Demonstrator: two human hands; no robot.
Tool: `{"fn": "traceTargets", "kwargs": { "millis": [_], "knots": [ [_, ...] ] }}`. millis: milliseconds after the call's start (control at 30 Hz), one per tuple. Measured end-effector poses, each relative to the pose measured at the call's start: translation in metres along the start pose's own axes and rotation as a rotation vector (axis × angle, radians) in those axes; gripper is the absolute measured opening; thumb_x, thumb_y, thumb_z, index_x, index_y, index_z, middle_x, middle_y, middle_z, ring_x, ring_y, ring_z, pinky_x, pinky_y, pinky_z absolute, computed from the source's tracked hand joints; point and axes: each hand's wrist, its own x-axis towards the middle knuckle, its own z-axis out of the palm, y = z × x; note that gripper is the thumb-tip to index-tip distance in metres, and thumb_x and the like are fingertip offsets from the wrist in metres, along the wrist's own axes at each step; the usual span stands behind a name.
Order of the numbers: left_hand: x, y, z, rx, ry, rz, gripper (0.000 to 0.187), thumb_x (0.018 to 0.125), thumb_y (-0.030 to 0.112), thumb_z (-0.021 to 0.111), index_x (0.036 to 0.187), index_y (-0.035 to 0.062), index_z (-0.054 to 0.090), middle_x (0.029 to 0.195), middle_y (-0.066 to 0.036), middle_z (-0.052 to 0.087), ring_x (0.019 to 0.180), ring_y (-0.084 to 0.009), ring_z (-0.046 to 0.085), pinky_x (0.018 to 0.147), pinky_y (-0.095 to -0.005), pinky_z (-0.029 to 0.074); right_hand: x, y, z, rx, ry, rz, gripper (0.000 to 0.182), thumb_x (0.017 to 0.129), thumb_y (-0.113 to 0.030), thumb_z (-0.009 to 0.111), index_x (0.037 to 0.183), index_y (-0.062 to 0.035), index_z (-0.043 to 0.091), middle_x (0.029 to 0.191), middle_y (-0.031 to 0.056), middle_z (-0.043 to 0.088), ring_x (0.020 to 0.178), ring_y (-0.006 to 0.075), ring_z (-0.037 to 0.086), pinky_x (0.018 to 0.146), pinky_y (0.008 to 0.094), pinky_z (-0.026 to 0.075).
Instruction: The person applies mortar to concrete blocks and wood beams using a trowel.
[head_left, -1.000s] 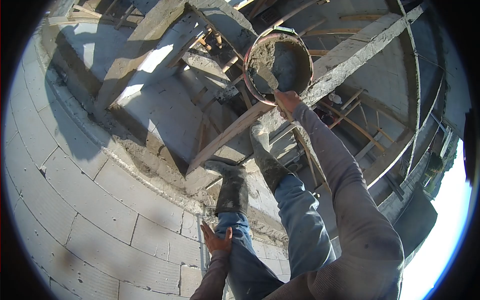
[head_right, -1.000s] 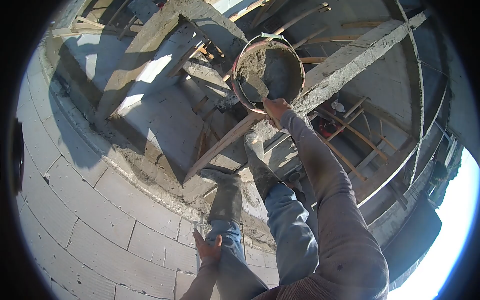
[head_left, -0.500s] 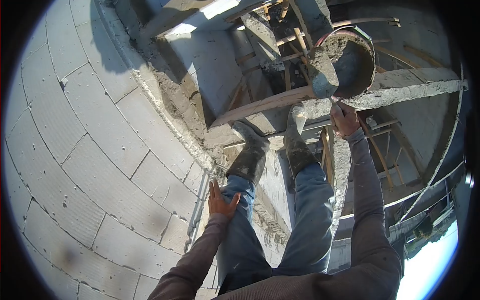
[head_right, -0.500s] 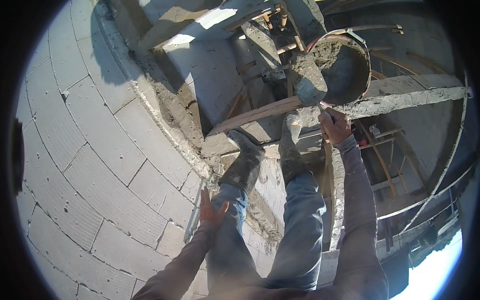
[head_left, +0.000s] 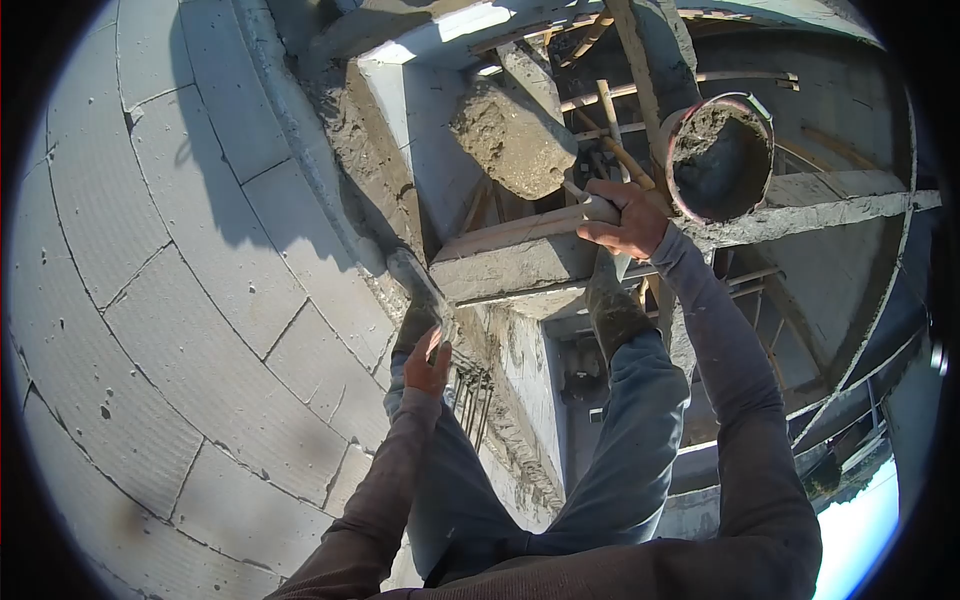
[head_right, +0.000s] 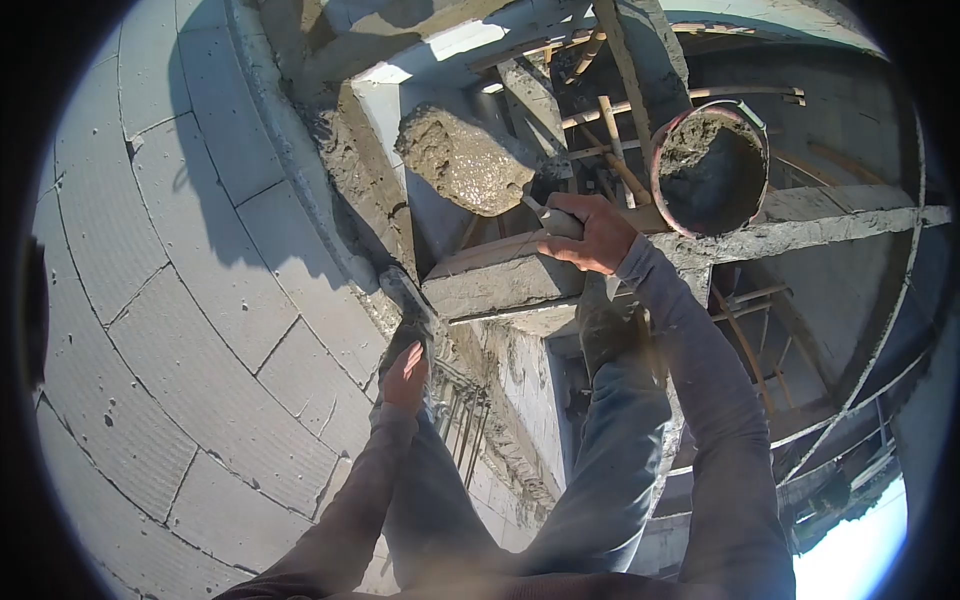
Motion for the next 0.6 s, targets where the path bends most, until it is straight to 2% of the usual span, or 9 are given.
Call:
{"fn": "traceTargets", "kwargs": {
  "millis": [33,67,100,200,267,433,500,533,600],
  "knots": [
    [0.018,-0.035,0.008,-0.233,-0.038,-0.049,0.047,0.097,0.02,0.068,0.137,-0.0043,0.056,0.134,-0.021,0.064,0.122,-0.0292,0.064,0.102,-0.0373,0.051,0.002,0.004,0.014,0.059,0.011,0.117,0.032,0.085,-0.016,0.082,0.103,-0.0013,0.06,0.067,-0.0001,0.056,0.059,0.0059,0.052,0.053,0.0291,0.044],
    [0.029,-0.062,0.013,-0.252,-0.032,-0.066,0.047,0.097,0.02,0.068,0.137,-0.0043,0.056,0.134,-0.021,0.064,0.122,-0.0292,0.064,0.102,-0.0373,0.051,0.006,0.02,0.027,0.141,0.006,0.187,0.045,0.084,-0.013,0.082,0.119,0.0027,0.059,0.071,0.0022,0.059,0.06,0.0072,0.057,0.051,0.028,0.045],
    [0.039,-0.086,0.015,-0.293,-0.063,-0.139,0.045,0.098,0.017,0.066,0.137,-0.0043,0.056,0.133,-0.02,0.065,0.121,-0.0266,0.064,0.102,-0.0357,0.051,0.01,0.038,0.043,0.127,-0.014,0.196,0.045,0.084,-0.013,0.082,0.119,0.0027,0.059,0.071,0.0022,0.059,0.06,0.0072,0.057,0.051,0.028,0.045],
    [0.056,-0.131,0.016,-0.463,-0.111,-0.198,0.042,0.099,0.012,0.065,0.137,-0.0042,0.056,0.131,-0.018,0.066,0.12,-0.0228,0.064,0.102,-0.0336,0.05,0.03,0.086,0.096,0.126,0.142,0.165,0.071,0.082,-0.01,0.08,0.141,0.0108,0.047,0.078,0.0063,0.061,0.053,0.0099,0.054,0.045,0.0291,0.043],
    [0.065,-0.15,0.024,-0.687,-0.096,-0.261,0.039,0.099,0.009,0.065,0.135,-0.0038,0.057,0.127,-0.015,0.067,0.118,-0.0195,0.063,0.102,-0.0312,0.049,0.051,0.095,0.134,0.184,0.128,0.235,0.066,0.082,-0.009,0.08,0.138,0.0095,0.05,0.077,0.006,0.061,0.053,0.0109,0.055,0.046,0.0299,0.043],
    [0.093,-0.165,0.006,-0.73,0.091,-0.275,0.043,0.1,0.011,0.065,0.138,-0.0067,0.054,0.128,-0.016,0.065,0.118,-0.02,0.062,0.104,-0.0299,0.047,0.099,0.186,0.239,0.478,0.048,0.291,0.042,0.08,0.002,0.075,0.12,0.0028,0.059,0.073,0.0068,0.061,0.051,0.0138,0.057,0.046,0.0313,0.046],
    [0.105,-0.141,-0.012,-0.77,0.194,-0.382,0.054,0.099,0.027,0.067,0.145,0.0034,0.05,0.135,-0.009,0.061,0.128,-0.0213,0.056,0.104,-0.0366,0.043,0.103,0.247,0.275,0.59,0.036,0.332,0.039,0.079,0.001,0.073,0.116,0.0034,0.059,0.073,0.0075,0.062,0.053,0.0148,0.058,0.045,0.0334,0.047],
    [0.114,-0.125,-0.022,-0.749,0.185,-0.421,0.055,0.103,0.034,0.061,0.146,0.0035,0.048,0.139,-0.013,0.059,0.133,-0.0242,0.054,0.11,-0.0415,0.039,0.102,0.266,0.29,0.638,0.075,0.364,0.037,0.078,0.001,0.074,0.113,0.0018,0.06,0.073,0.0079,0.062,0.053,0.0167,0.059,0.046,0.0341,0.048],
    [0.121,-0.122,-0.035,-0.638,0.199,-0.316,0.055,0.103,0.033,0.06,0.147,0.0034,0.046,0.141,-0.014,0.057,0.133,-0.0249,0.053,0.112,-0.0419,0.038,0.103,0.309,0.31,0.657,0.129,0.422,0.039,0.078,0.003,0.072,0.114,0.0027,0.06,0.073,0.008,0.062,0.054,0.017,0.06,0.046,0.0339,0.048]
  ]
}}
